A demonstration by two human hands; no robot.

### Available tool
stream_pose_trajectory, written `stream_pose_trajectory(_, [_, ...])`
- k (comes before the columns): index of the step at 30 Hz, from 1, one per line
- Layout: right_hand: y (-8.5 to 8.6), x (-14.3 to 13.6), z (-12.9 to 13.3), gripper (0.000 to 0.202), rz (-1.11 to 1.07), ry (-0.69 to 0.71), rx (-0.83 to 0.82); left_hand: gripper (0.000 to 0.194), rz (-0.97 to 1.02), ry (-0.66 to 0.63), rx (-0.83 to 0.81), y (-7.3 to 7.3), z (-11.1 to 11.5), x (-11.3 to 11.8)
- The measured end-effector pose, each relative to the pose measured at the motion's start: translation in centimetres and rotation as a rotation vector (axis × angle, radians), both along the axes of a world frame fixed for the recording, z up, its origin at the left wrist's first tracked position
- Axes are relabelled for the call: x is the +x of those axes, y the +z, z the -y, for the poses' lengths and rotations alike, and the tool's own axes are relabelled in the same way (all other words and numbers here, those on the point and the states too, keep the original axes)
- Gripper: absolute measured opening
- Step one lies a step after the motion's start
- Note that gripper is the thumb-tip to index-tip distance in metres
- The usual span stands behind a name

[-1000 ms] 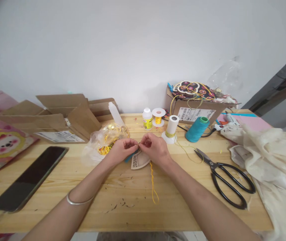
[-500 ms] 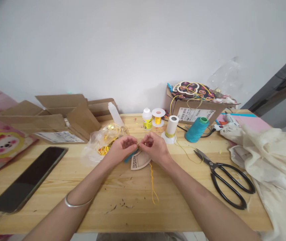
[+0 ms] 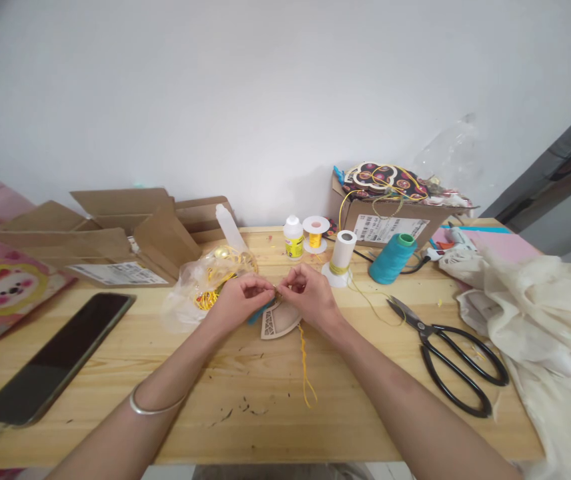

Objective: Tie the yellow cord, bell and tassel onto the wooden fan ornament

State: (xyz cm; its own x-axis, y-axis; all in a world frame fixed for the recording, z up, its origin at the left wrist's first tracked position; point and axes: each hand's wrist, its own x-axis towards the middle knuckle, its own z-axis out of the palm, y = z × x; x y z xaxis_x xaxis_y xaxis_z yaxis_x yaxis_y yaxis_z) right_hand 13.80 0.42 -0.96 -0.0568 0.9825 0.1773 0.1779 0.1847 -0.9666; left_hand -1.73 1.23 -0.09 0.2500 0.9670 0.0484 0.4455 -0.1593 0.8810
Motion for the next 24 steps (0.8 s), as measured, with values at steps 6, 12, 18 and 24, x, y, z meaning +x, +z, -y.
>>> stream_pose_trajectory(6, [-0.42,0.05,-0.14,0.021,0.019,0.004,0.024,0.018,-0.036,-0.007,0.004,0.19,0.01,0.03])
stream_pose_trajectory(12, [-0.95,0.18,-0.1,0.017,0.101,-0.017,0.064,0.016,-0.056,-0.032,0.028,0.39,0.01,-0.11])
stream_pose_trajectory(18, [-0.7,0.17,0.01,0.016,0.112,-0.019,0.06,0.014,-0.053,-0.067,0.057,0.54,-0.02,-0.25])
stream_pose_trajectory(24, [-0.68,0.16,0.02,0.016,0.119,-0.01,0.068,0.016,-0.058,-0.065,0.041,0.55,-0.02,-0.26])
